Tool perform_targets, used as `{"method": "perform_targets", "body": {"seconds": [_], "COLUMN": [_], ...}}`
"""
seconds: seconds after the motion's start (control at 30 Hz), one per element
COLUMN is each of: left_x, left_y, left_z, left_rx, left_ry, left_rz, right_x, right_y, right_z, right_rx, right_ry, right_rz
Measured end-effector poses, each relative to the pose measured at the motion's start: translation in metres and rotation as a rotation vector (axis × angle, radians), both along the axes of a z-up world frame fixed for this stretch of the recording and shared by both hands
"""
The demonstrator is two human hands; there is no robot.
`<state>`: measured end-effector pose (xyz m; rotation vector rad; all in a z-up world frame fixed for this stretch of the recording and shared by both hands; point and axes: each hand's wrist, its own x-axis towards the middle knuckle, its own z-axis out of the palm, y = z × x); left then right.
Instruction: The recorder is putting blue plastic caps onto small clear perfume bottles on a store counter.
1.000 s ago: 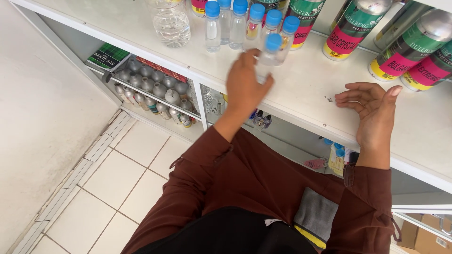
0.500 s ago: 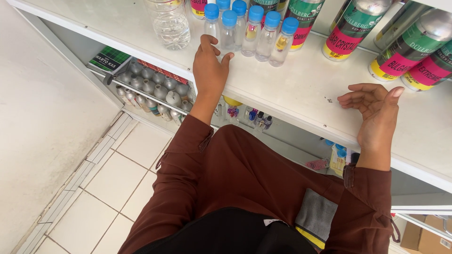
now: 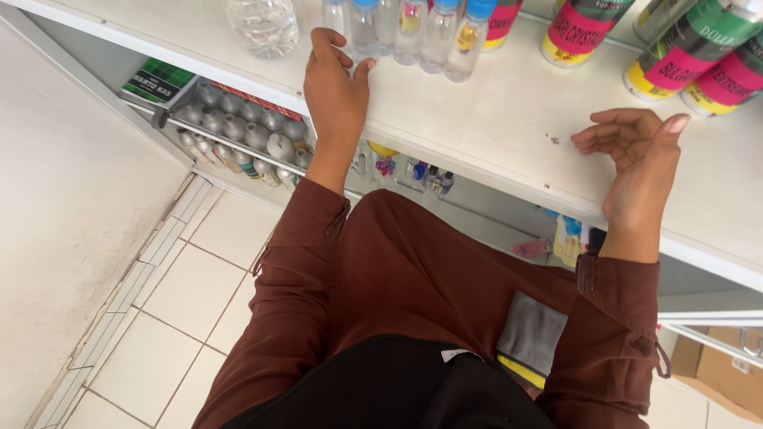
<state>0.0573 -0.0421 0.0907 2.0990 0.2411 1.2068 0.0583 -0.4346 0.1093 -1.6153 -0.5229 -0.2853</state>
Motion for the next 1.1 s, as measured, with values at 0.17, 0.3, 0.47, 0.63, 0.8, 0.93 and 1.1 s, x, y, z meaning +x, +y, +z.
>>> {"method": "perform_targets", "body": {"seconds": [0.17,0.3,0.47,0.63,0.8,0.93,1.1], "left_x": [0.001,0.007,0.01,0.013,0.015,0.013,0.006], "left_y": [0.005,0.016,0.03,0.036,0.039,0.04,0.029], "left_z": [-0.006,-0.023,-0.031,-0.039,-0.038,-0.034,-0.022], "left_rx": [0.022,0.044,0.156,0.134,0.175,0.268,0.319], "left_ry": [-0.117,-0.182,-0.111,-0.157,-0.182,-0.128,-0.102], "left_rz": [-0.06,-0.182,-0.126,-0.149,-0.145,-0.112,-0.056], "right_x": [-0.008,-0.024,-0.051,-0.035,0.042,0.079,0.106], "right_y": [0.005,-0.02,-0.056,-0.061,-0.083,-0.071,-0.082], "right_z": [-0.003,-0.055,-0.173,-0.227,-0.302,-0.312,-0.375], "right_rx": [0.06,0.041,-0.466,-0.823,-1.076,-1.269,-1.322], "right_ry": [-0.259,-0.543,-0.922,-0.151,0.474,0.736,0.356], "right_rz": [-0.173,-0.592,-0.707,-0.536,-0.429,-0.38,-0.49]}}
